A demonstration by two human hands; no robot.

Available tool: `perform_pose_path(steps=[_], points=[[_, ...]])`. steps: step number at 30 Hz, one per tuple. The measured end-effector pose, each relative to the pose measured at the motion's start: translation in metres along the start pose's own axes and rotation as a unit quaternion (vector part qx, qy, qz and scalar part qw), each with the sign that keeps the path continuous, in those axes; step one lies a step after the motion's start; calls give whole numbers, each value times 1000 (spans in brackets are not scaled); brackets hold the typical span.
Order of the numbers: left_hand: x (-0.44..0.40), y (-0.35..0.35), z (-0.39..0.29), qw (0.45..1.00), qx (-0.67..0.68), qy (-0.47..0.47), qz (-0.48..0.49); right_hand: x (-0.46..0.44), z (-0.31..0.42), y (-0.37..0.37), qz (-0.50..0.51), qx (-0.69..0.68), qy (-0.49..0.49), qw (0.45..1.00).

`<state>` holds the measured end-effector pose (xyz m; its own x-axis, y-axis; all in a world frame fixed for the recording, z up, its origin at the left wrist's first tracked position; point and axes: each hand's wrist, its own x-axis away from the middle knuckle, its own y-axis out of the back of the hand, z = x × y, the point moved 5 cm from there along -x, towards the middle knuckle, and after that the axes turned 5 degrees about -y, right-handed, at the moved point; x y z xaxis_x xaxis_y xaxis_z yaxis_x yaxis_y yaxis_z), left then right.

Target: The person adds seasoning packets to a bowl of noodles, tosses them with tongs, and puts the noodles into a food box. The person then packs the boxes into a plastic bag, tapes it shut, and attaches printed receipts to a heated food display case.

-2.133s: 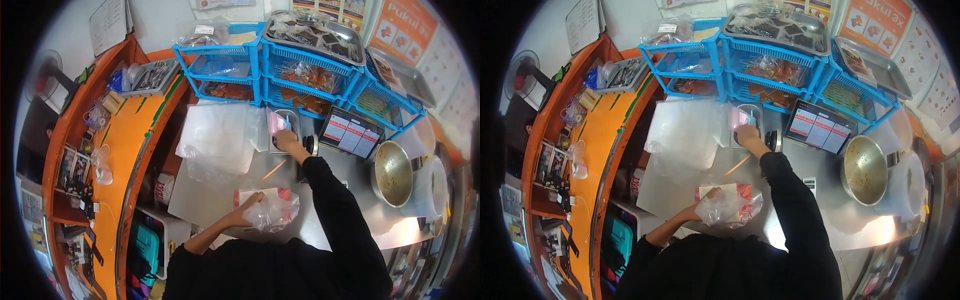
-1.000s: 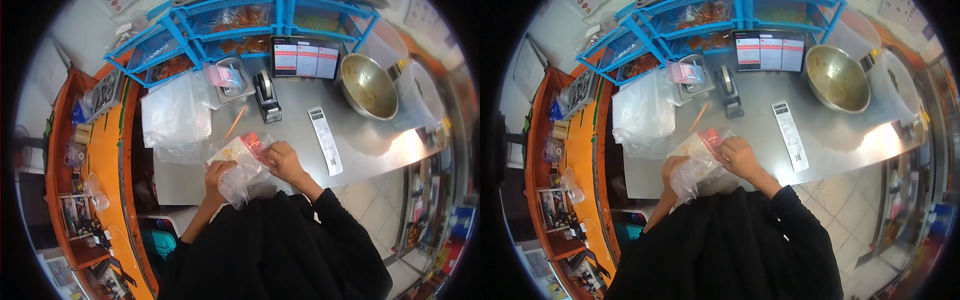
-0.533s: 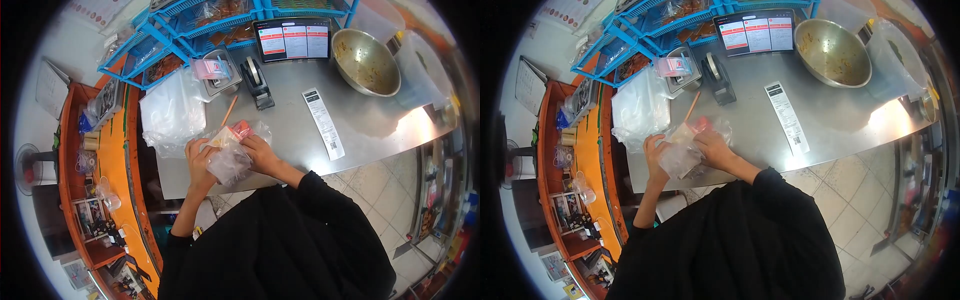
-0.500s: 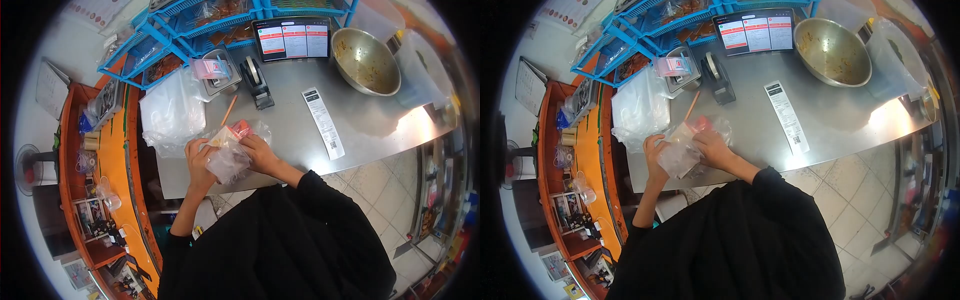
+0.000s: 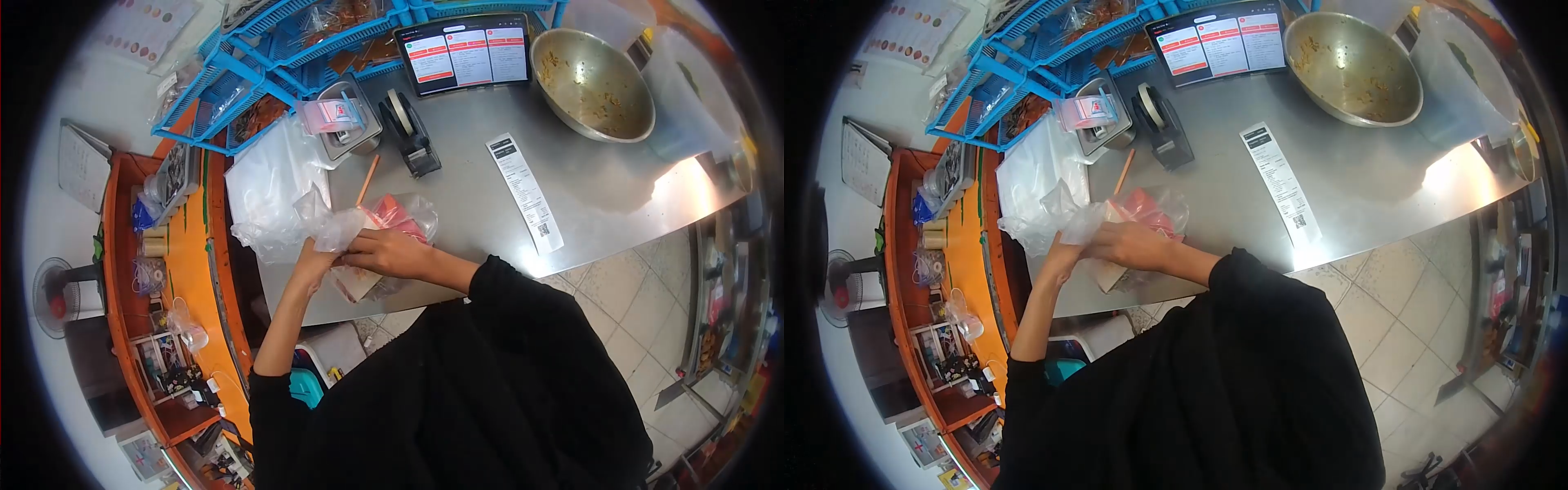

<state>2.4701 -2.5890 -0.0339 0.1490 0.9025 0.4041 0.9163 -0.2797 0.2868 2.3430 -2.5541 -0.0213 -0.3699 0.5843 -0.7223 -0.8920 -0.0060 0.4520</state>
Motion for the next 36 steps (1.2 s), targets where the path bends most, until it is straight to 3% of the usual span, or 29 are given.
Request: perform_pose_path(steps=[5, 7, 8, 10, 11, 13, 14, 16, 20, 23, 25, 28, 29, 31, 32, 34, 36], points=[[6, 1, 16, 997, 63, 40, -17, -1, -1, -7, 49, -32, -27, 998], [11, 3, 26, 985, 156, 39, -69, -1, -9, 0, -44, -122, -75, 989], [14, 3, 31, 985, 156, 38, -71, 0, -8, -2, -44, -122, -74, 989], [21, 2, 39, 964, 254, -13, -75, 5, -16, -4, -46, -194, -187, 962], [22, 5, 54, 964, 254, -12, -75, 7, -17, -4, -46, -194, -188, 962], [23, 16, 67, 991, 24, -111, -77, 10, -21, -3, -61, -216, -222, 949], [25, 14, 72, 990, 25, -110, -80, 11, -22, -3, -58, -219, -221, 949], [37, 7, 53, 957, -131, -210, -154, 13, -22, -4, -55, -203, -221, 952], [36, -1, 44, 927, -237, -276, -97, 16, -25, -2, -65, -204, -238, 947], [34, -3, 49, 969, 3, -213, -127, 20, -29, -1, -102, -254, -278, 921], [37, -4, 38, 975, 0, -142, -173, 27, -38, -7, -91, -335, -404, 846], [34, -4, 39, 979, 53, -133, -144, 27, -39, -6, -99, -342, -440, 825], [34, -3, 41, 979, 54, -132, -148, 26, -37, -5, -95, -343, -439, 825], [35, -1, 48, 974, 108, -116, -162, 10, -18, 10, -118, -246, -290, 917], [33, 1, 51, 973, 108, -114, -169, 9, -18, 7, -113, -252, -288, 917], [29, 0, 44, 979, -52, -151, -127, 5, -18, 1, -90, -209, -258, 939], [30, -2, 36, 984, -4, -115, -134, 3, -19, 2, -68, -205, -265, 940]])
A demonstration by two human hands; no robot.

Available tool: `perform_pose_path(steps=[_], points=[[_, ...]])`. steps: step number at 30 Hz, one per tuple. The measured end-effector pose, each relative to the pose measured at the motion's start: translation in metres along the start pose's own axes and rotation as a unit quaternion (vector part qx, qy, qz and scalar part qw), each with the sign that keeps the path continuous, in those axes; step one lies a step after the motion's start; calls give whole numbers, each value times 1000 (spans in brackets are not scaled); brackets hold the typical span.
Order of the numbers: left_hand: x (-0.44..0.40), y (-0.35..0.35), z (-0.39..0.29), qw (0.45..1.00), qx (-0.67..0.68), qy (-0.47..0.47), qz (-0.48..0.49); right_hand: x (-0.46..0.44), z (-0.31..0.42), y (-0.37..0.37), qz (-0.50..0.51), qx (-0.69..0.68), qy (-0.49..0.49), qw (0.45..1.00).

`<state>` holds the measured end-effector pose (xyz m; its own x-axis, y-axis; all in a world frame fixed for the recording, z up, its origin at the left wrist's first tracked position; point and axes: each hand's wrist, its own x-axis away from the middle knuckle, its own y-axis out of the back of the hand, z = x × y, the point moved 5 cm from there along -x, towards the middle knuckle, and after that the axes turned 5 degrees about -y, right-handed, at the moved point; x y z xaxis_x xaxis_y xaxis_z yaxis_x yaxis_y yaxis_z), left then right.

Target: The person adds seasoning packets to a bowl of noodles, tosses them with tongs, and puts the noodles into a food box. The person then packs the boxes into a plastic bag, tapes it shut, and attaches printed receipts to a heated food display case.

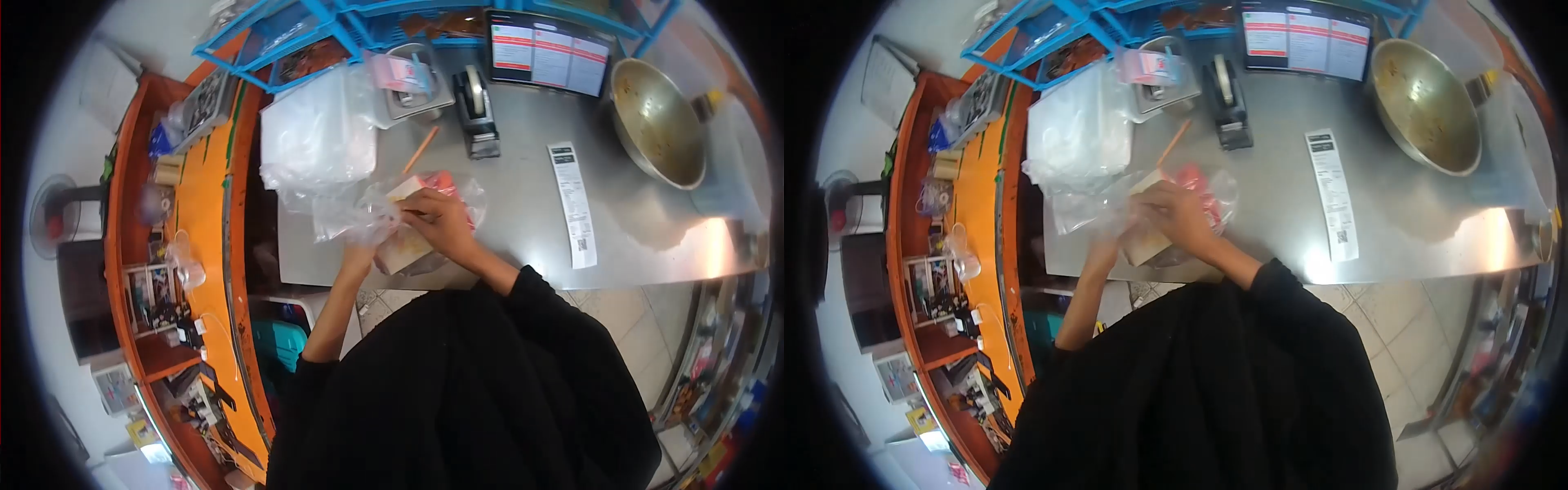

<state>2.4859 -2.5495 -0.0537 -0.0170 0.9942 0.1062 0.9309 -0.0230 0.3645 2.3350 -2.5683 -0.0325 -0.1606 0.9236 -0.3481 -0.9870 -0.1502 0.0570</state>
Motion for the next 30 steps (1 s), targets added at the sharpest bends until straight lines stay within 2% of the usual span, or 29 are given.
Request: perform_pose_path(steps=[1, 2, 4, 6, 8, 9, 10, 11, 17, 19, 22, 27, 30], points=[[0, -2, -3, 998, 45, 39, 0, -1, -1, 0, 7, 19, -13, 1000], [0, -2, -6, 998, 44, 39, -7, -1, -2, -1, 13, 15, -9, 1000], [0, -3, -6, 994, 88, 65, -2, 1, -14, -3, 13, -152, -175, 973], [-2, -3, -1, 992, 120, 41, 5, 2, -16, -1, 0, -165, -191, 968], [-4, -5, 3, 988, 154, 18, 16, 5, -25, 1, -37, -139, -159, 977], [-4, -5, 5, 982, 180, 47, 20, 5, -24, 1, -38, -139, -159, 977], [-5, -6, 8, 976, 205, 75, 23, 4, -18, 1, -45, -62, -120, 990], [-6, -5, 6, 976, 205, 76, 23, 3, -12, 1, -52, 14, -79, 995], [-9, -6, 3, 970, 204, 123, 48, 6, -10, 0, -65, 121, 15, 990], [-10, -6, 4, 972, 216, 82, 33, 6, -12, 0, -69, 113, 10, 991], [-10, -5, 6, 973, 217, 75, 27, 7, -13, 0, -68, 106, 2, 992], [-7, -4, 2, 975, 197, 101, 20, 7, -14, 2, -63, 87, -16, 994], [-6, -5, 3, 974, 198, 106, 8, 7, -9, 2, -57, 88, 16, 994]])
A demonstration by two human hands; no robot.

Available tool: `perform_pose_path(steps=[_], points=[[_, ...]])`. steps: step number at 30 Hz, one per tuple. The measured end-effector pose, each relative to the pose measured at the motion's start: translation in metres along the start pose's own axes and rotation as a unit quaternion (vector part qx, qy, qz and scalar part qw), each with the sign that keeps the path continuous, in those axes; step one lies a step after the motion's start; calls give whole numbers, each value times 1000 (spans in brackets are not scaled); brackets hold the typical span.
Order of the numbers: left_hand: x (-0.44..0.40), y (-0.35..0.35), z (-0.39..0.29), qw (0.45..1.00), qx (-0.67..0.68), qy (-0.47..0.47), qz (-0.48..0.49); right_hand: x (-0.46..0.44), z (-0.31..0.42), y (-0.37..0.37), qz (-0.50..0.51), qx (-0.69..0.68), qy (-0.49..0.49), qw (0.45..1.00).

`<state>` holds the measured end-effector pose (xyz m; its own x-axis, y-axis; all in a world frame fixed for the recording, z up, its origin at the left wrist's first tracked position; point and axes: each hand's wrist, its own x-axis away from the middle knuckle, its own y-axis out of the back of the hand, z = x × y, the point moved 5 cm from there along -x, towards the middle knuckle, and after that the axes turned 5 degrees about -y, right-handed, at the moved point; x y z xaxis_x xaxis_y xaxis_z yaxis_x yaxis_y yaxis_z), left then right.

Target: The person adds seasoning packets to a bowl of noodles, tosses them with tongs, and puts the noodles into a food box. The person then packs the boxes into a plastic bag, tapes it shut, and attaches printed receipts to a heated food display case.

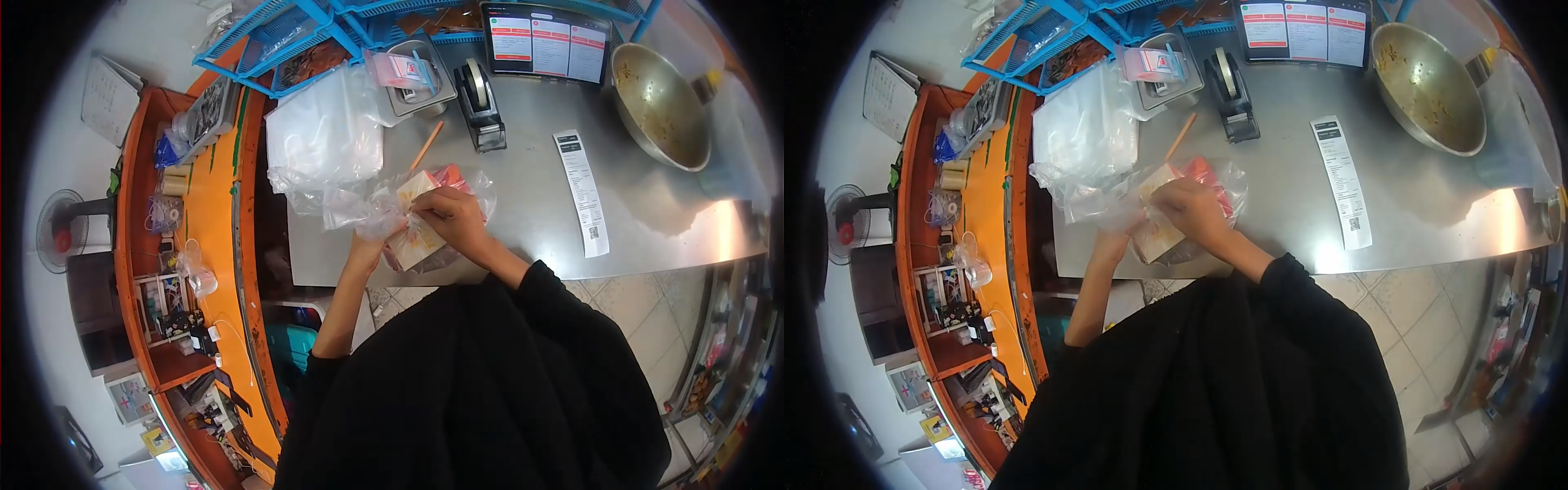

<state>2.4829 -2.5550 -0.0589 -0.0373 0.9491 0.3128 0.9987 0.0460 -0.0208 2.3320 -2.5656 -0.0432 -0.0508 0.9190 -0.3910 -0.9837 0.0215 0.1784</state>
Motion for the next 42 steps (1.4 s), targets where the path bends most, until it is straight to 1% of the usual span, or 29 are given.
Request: perform_pose_path(steps=[3, 6, 8, 9, 11, 12, 14, 15, 17, 19, 23, 25, 26, 28, 29, 31, 32, 34, 35, 37, 39, 41, 42], points=[[-1, 2, 3, 1000, 3, -8, -1, 0, 2, 0, 0, 3, 21, 1000], [0, 3, 3, 1000, -6, -14, -1, 0, -1, 0, 3, -24, -4, 1000], [1, 2, 1, 1000, -11, -15, -3, 1, -6, -1, 10, -62, -71, 995], [2, -1, -2, 1000, 2, -17, -3, 1, -6, -1, 10, -63, -70, 996], [2, 0, -2, 1000, 14, -20, -3, 1, -2, 0, 5, -33, -21, 999], [0, 3, 1, 1000, 4, -13, 3, 0, -2, 0, 5, -32, -21, 999], [-1, 3, 5, 1000, -6, -5, 10, -1, 2, 0, 10, -16, 19, 1000], [0, 3, 3, 1000, -2, -19, -4, -1, 1, 0, 9, -16, 18, 1000], [1, 3, 3, 999, 2, -32, -17, -1, 4, -1, -1, -1, 53, 999], [1, 4, 3, 997, -26, -66, -22, 0, 2, -2, 0, 2, 40, 999], [3, 5, 5, 998, -13, -54, -22, 1, 0, -2, 7, -6, 11, 1000], [3, 4, 2, 996, -71, -54, -10, 1, 0, -2, 4, -13, 14, 1000], [2, 4, 3, 996, -71, -54, -11, 1, 0, -2, 2, -19, 18, 1000], [1, 4, 1, 986, -142, -89, 1, 0, 3, -1, 5, -19, 23, 1000], [1, 6, 4, 986, -143, -89, 1, 0, 5, -1, 8, -20, 27, 999], [0, 8, 8, 983, -123, -134, 18, 0, 5, -1, 4, -21, 44, 999], [-1, 10, 11, 983, -123, -134, 19, 1, 6, -1, 0, -22, 61, 998], [-1, 11, 12, 989, -83, -119, 3, 1, 9, 0, 0, -21, 56, 998], [0, 10, 11, 989, -84, -120, 3, 1, 9, 0, 0, -20, 52, 998], [4, 4, 3, 994, -74, -78, -7, 2, 6, -2, 1, -17, 48, 999], [2, 8, 7, 992, -90, -86, -4, 3, 3, -2, 2, -13, 44, 999], [2, 9, 8, 990, -105, -94, -1, 4, 5, -3, 11, -37, 75, 996], [6, 6, 4, 989, -125, -80, -6, 5, 7, -1, 10, -37, 75, 996]])
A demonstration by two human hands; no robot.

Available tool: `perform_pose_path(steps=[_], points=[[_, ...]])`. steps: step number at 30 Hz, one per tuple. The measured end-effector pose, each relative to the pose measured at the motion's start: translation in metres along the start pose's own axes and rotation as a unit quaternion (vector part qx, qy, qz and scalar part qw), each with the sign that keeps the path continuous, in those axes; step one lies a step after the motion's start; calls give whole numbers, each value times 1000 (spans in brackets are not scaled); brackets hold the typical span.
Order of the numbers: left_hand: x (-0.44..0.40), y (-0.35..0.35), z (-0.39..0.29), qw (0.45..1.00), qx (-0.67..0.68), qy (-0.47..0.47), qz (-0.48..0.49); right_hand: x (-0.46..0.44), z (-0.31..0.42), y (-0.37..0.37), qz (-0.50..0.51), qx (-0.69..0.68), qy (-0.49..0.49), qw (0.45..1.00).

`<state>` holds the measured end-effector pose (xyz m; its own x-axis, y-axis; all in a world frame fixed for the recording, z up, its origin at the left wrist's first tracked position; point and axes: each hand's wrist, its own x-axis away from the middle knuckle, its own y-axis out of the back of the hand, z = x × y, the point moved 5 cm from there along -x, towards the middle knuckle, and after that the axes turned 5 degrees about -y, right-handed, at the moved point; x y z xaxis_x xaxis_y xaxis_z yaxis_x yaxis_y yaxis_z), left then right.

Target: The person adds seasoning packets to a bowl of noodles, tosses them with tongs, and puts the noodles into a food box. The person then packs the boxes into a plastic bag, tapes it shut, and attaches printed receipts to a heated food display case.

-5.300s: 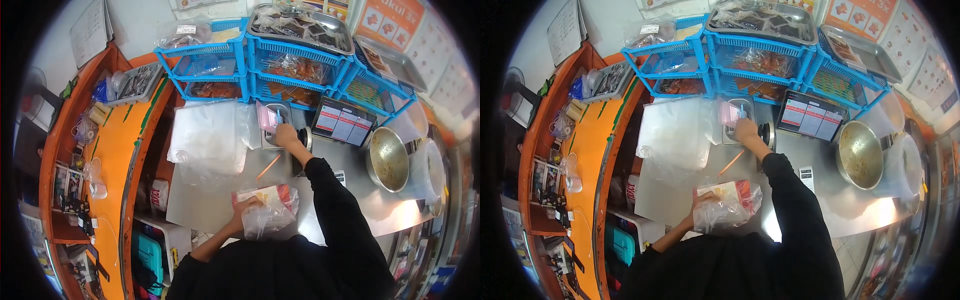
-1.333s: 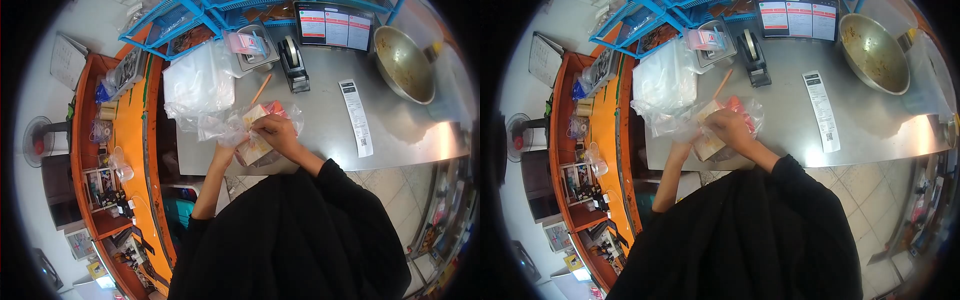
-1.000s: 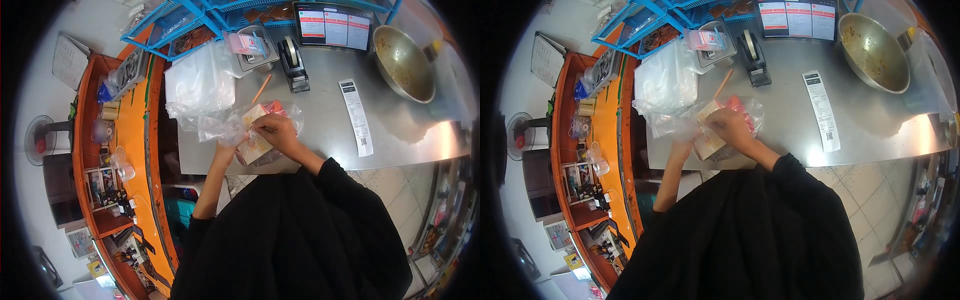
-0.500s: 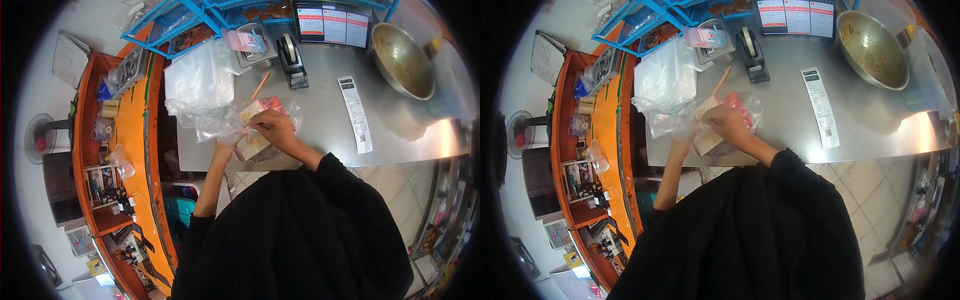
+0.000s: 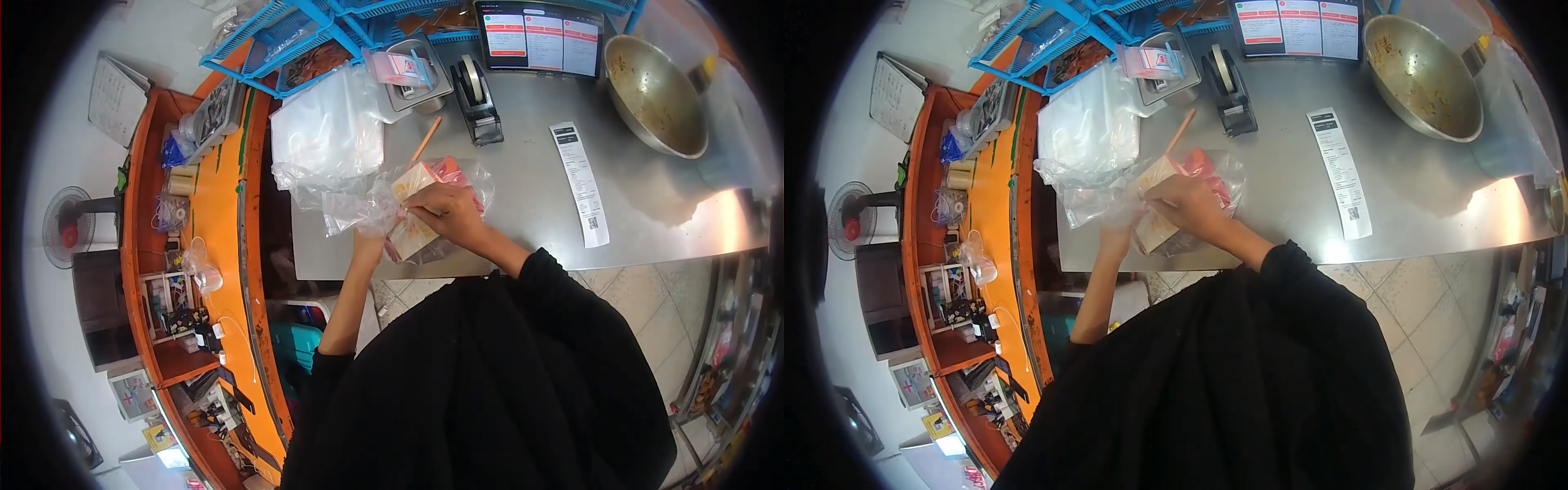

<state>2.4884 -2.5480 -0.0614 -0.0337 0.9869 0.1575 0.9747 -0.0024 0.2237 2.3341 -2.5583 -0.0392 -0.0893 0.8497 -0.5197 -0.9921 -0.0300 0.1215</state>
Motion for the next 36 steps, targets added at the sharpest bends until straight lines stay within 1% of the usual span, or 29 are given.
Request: perform_pose_path(steps=[2, 3, 5, 7, 8, 9, 10, 11, 12, 14, 15, 16, 17, 18, 19, 20, 21, 22, 23, 25, 26, 28, 29, 30, 31, 32, 33, 34, 36], points=[[2, -1, -1, 1000, -21, 14, -1, 2, 3, -1, 32, -12, -27, 999], [3, -1, -1, 1000, 0, -10, -9, 2, 2, 0, 31, -12, -28, 999], [1, 0, 7, 999, 22, -35, -16, 1, 2, -2, 52, -5, 24, 998], [-2, -2, 3, 991, -30, -127, -17, -1, 7, -1, 36, 8, 44, 998], [-1, -1, 5, 991, -30, -127, -15, -3, 11, 0, 20, 22, 64, 998], [1, -4, -5, 994, -52, -90, -20, -3, 16, 1, 18, 23, 64, 998], [3, -4, -8, 996, -74, -52, -26, -2, 16, 2, 17, -25, -1, 1000], [4, -5, -7, 996, -73, -53, -25, 0, 16, 3, 16, -73, -66, 995], [5, -6, -8, 992, -91, -90, -18, 3, 22, 5, 15, -72, -67, 995], [1, -2, 3, 986, -108, -127, -9, 11, 15, 10, 0, -237, -241, 941], [1, 0, 6, 907, -323, -270, 4, 9, 27, 23, -25, -225, -210, 951], [9, -11, -1, 763, -515, -390, 14, 7, 39, 41, -46, -213, -181, 959], [13, -11, -1, 766, -514, -387, 14, 3, 43, 66, -99, -108, -114, 983], [11, -8, -12, 896, -386, -218, 27, 1, 42, 92, -149, 35, -153, 976], [11, -9, -14, 942, -307, -132, 43, 1, 34, 119, -196, 94, -156, 964], [12, -10, -15, 972, -227, -42, 42, 13, 9, 147, -252, 183, -204, 928], [11, -9, -21, 989, -115, -60, 64, 26, -4, 171, -266, 445, -161, 840], [11, -8, -25, 994, -2, -76, 83, 39, -16, 182, -261, 670, -105, 686], [9, -8, -26, 994, 2, -78, 81, 56, -29, 186, -261, 672, -100, 686], [3, -8, -23, 974, 207, -20, 86, 84, -57, 192, -183, 712, -256, 628], [-1, -6, -24, 974, 210, -22, 84, 86, -62, 195, -183, 713, -253, 628], [-1, -18, -44, 961, 128, -76, 233, 91, -81, 196, -109, 472, -382, 787], [1, -24, -51, 967, 65, -97, 227, 87, -82, 192, -109, 427, -381, 812], [3, -29, -60, 967, 68, -100, 223, 76, -72, 186, -108, 430, -377, 813], [8, -32, -69, 956, -75, -167, 230, 56, -50, 174, -108, 356, -326, 869], [13, -36, -74, 921, -218, -226, 230, 37, -29, 160, -105, 277, -274, 915], [17, -40, -80, 888, -290, -291, 208, 21, -12, 145, -97, 202, -251, 942], [19, -41, -79, 889, -290, -290, 206, 9, 3, 130, -89, 125, -228, 961], [23, -43, -82, 865, -333, -331, 175, -6, 28, 95, 45, 29, -165, 985]])
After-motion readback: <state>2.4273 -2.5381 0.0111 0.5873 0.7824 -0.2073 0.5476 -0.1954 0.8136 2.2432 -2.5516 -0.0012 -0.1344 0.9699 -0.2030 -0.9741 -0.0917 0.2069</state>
